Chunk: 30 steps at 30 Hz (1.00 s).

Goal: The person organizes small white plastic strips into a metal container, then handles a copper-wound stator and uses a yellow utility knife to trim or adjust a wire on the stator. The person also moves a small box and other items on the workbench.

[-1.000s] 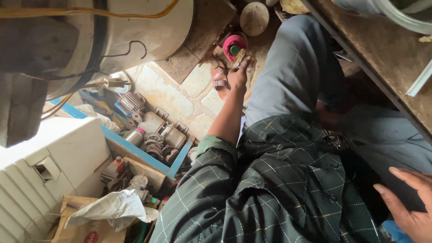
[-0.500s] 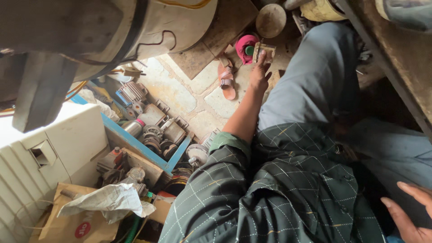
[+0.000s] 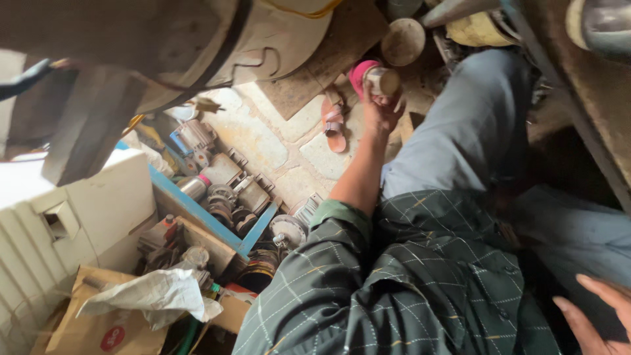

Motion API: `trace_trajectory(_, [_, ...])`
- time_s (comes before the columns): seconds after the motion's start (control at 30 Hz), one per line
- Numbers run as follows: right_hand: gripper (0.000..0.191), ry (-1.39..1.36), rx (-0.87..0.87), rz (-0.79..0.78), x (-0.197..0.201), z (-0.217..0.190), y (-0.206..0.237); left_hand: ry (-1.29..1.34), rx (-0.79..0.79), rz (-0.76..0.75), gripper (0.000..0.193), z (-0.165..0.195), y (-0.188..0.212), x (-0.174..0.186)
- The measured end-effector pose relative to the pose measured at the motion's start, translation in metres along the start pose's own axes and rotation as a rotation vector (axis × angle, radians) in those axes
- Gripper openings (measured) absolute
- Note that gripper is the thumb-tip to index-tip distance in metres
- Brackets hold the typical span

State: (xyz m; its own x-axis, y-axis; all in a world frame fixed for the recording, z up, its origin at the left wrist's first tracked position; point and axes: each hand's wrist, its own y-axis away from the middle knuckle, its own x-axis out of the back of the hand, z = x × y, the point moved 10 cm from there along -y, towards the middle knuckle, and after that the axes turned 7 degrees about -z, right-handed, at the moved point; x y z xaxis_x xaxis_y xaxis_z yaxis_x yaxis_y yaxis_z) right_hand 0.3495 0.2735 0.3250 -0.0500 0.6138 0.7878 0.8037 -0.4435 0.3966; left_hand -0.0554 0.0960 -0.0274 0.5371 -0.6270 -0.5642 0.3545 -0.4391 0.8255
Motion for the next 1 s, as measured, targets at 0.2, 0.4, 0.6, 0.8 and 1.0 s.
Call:
trace_trajectory(0.2, [0.050,0.065,0.059,-0.005,0.037,-0.056,-0.043,0.149,0.176,0.019,0.069,-0.025,-0.018,-0.004])
trace_trajectory(0.4, [0.041,0.092,0.043,0.082,0.072,-0.115,-0.060,-0.007,0.266,0.197,0.109,-0.042,-0.007,0.040])
trace_trajectory(0.6, [0.032,-0.017,0.110,0.219,0.084,-0.105,-0.048,-0.625,0.095,0.113,0.078,-0.024,-0.005,0.086])
trace_trajectory(0.8, [0.017,0.014,0.213,0.490,0.105,-0.084,-0.004,-1.071,-0.022,0.033,0.047,0.012,0.046,0.065])
trace_trajectory(1.0, [0.017,-0.064,0.211,0.914,0.139,-0.048,0.049,-1.163,-0.428,-0.293,0.029,-0.005,0.151,-0.083])
